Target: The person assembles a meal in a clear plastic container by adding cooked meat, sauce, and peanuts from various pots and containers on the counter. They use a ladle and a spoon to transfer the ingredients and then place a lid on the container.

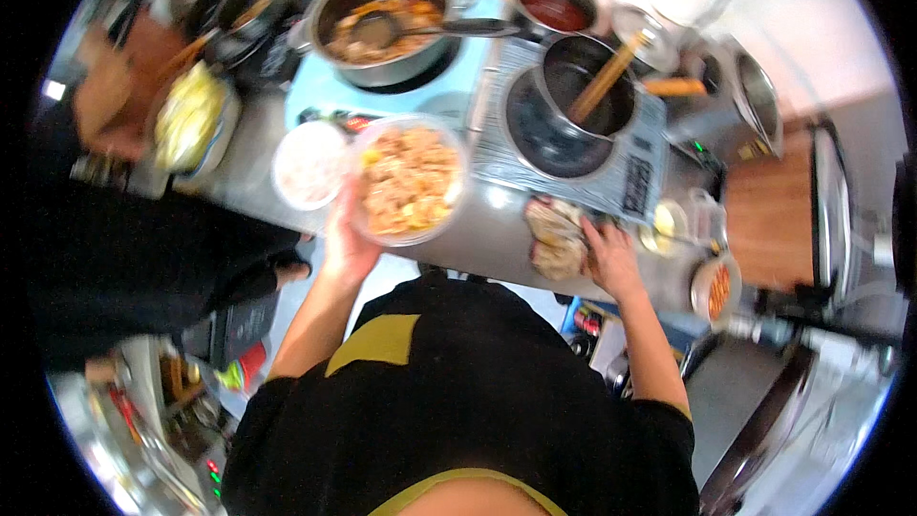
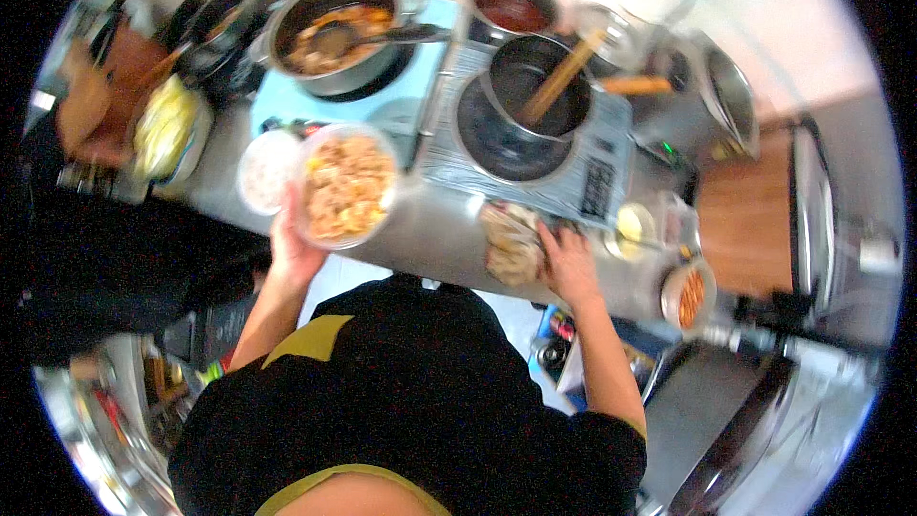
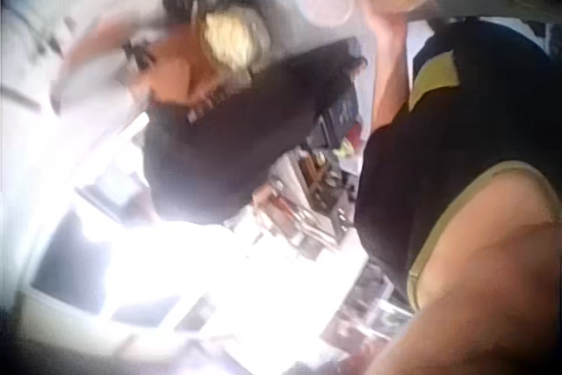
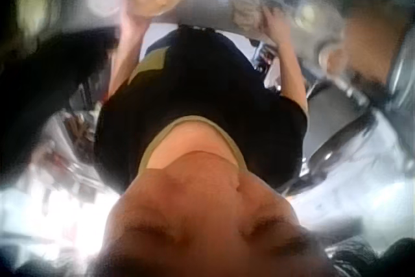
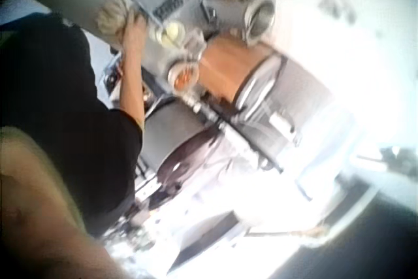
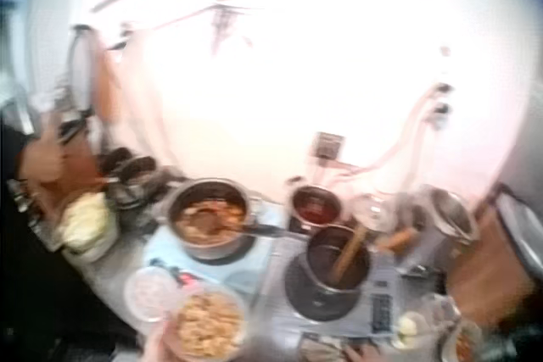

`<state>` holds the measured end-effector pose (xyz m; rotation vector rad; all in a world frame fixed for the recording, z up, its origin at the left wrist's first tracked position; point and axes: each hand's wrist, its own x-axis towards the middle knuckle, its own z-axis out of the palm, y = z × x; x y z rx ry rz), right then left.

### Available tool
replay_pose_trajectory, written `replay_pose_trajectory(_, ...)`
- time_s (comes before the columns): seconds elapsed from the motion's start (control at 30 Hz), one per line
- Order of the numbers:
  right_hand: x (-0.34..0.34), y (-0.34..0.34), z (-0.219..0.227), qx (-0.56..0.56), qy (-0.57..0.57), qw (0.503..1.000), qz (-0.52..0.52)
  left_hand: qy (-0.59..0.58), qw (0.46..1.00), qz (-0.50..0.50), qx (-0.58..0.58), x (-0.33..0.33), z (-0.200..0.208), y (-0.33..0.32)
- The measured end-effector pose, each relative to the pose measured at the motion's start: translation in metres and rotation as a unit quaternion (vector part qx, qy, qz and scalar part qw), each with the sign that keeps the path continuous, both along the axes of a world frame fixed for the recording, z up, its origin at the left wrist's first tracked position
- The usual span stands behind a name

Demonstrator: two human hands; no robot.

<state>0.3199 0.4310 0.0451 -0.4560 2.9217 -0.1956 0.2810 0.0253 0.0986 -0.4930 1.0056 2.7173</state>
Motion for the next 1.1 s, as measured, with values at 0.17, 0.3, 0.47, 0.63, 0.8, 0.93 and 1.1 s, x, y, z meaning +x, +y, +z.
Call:
replay_pose_trajectory(0.17, -0.011, 0.009, 0.025, -0.052, -0.041, 0.997, 0.042, 0.032, 0.999, 0.025, -0.010, 0.005, 0.007, 0.005)
replay_pose_trajectory(0.3, -0.019, -0.009, 0.088, -0.102, -0.089, 0.990, 0.040, 0.091, 0.991, 0.058, -0.084, 0.009, 0.002, -0.002)
replay_pose_trajectory(0.47, -0.048, -0.107, 0.176, -0.140, 0.074, 0.975, 0.154, 0.079, 0.992, 0.067, -0.073, 0.011, 0.002, 0.004)
replay_pose_trajectory(0.63, -0.076, -0.172, 0.180, -0.069, 0.100, 0.969, 0.216, 0.081, 0.992, 0.062, -0.069, 0.011, 0.000, 0.005)
replay_pose_trajectory(0.8, -0.076, -0.178, 0.198, -0.037, 0.045, 0.971, 0.231, 0.041, 0.996, 0.076, 0.000, 0.013, -0.003, -0.006)
replay_pose_trajectory(0.93, -0.096, -0.191, 0.201, -0.050, 0.089, 0.977, 0.187, 0.086, 0.993, 0.075, -0.036, 0.013, -0.004, -0.010)
replay_pose_trajectory(1.1, -0.099, -0.198, 0.211, -0.020, 0.050, 0.979, 0.196, 0.077, 0.991, 0.094, -0.053, 0.012, -0.006, -0.016)
